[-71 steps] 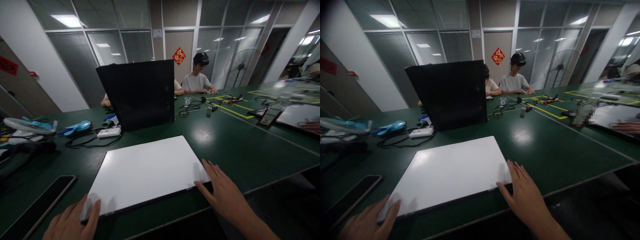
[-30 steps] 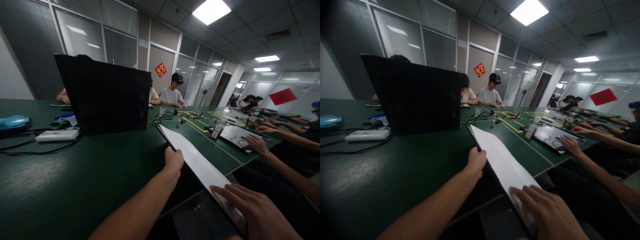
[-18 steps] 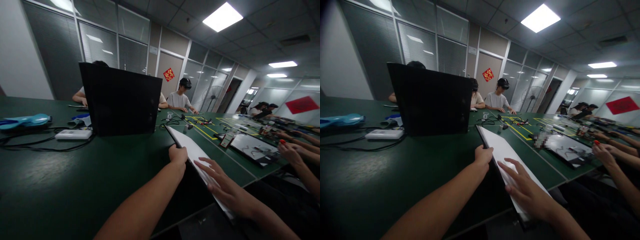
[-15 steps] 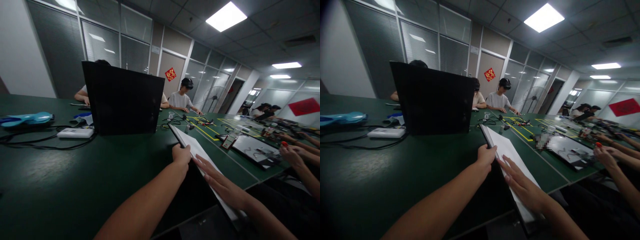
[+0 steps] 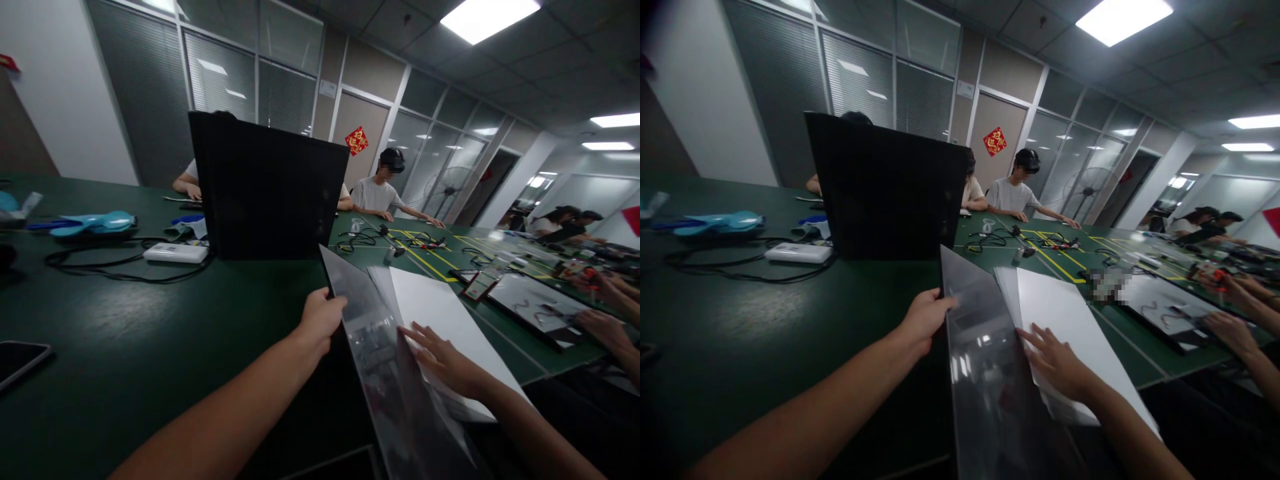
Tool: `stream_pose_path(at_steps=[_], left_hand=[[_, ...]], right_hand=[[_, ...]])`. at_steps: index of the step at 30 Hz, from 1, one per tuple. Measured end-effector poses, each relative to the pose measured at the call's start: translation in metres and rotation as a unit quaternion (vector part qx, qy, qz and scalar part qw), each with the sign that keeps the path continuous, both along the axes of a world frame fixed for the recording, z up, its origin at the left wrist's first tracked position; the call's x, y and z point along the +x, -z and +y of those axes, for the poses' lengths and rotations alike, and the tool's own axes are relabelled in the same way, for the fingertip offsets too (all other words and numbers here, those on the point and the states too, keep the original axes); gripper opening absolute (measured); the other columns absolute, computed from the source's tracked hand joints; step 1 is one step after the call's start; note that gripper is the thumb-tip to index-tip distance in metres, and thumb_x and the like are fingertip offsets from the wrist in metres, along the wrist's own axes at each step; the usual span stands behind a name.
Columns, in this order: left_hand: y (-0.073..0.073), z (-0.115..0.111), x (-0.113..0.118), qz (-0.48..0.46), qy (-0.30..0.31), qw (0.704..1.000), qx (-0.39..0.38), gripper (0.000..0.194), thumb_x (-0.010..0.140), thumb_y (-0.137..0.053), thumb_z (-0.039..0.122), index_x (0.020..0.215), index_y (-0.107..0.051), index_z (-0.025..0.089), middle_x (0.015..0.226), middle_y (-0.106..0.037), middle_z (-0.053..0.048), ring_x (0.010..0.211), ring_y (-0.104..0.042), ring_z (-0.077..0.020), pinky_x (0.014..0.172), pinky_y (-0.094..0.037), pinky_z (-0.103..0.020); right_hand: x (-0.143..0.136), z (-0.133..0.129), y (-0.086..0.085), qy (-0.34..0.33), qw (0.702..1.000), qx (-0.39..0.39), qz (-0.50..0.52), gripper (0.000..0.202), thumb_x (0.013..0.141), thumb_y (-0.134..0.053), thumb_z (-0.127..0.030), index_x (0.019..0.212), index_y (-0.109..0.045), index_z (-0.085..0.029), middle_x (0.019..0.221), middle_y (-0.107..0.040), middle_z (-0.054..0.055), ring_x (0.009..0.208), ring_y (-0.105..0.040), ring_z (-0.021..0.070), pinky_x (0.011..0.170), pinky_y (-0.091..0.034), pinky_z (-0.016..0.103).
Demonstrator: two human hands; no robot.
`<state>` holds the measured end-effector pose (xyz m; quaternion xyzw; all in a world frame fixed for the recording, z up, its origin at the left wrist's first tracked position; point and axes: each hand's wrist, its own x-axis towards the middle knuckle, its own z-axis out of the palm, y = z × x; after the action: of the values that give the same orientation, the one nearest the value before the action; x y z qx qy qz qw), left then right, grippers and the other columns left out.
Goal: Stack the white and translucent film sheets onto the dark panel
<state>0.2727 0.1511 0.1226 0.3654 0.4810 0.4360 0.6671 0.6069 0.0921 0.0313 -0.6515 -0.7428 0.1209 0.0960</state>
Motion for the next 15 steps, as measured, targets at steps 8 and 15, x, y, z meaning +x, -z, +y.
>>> stream_pose_path(at_steps=[8,15], left_hand=[[0.011,-0.07,-0.155,0.044,-0.218,0.972,-0.081,0.03,0.09,-0.064,0.013,0.118,-0.071,0.017,0.074,-0.076,-0.003,0.057,-0.071,-0.019,0.058,-0.057,-0.029],[0.058,-0.142,-0.202,-0.012,-0.448,0.888,-0.104,0.011,0.083,-0.069,0.022,0.092,-0.065,0.027,0.091,-0.079,0.001,0.082,-0.076,-0.0215,0.074,-0.064,-0.034]], right_hand=[[0.036,0.015,0.031,-0.029,0.998,0.046,-0.02,0.058,0.103,-0.042,-0.064,0.155,-0.051,-0.039,0.171,-0.032,0.009,0.158,-0.02,0.0415,0.117,-0.021,0.081],[0.04,-0.01,0.049,-0.075,0.992,0.096,0.022,0.057,0.107,-0.032,-0.033,0.164,-0.037,-0.037,0.164,-0.044,0.013,0.152,-0.037,0.0316,0.126,-0.028,0.061]])
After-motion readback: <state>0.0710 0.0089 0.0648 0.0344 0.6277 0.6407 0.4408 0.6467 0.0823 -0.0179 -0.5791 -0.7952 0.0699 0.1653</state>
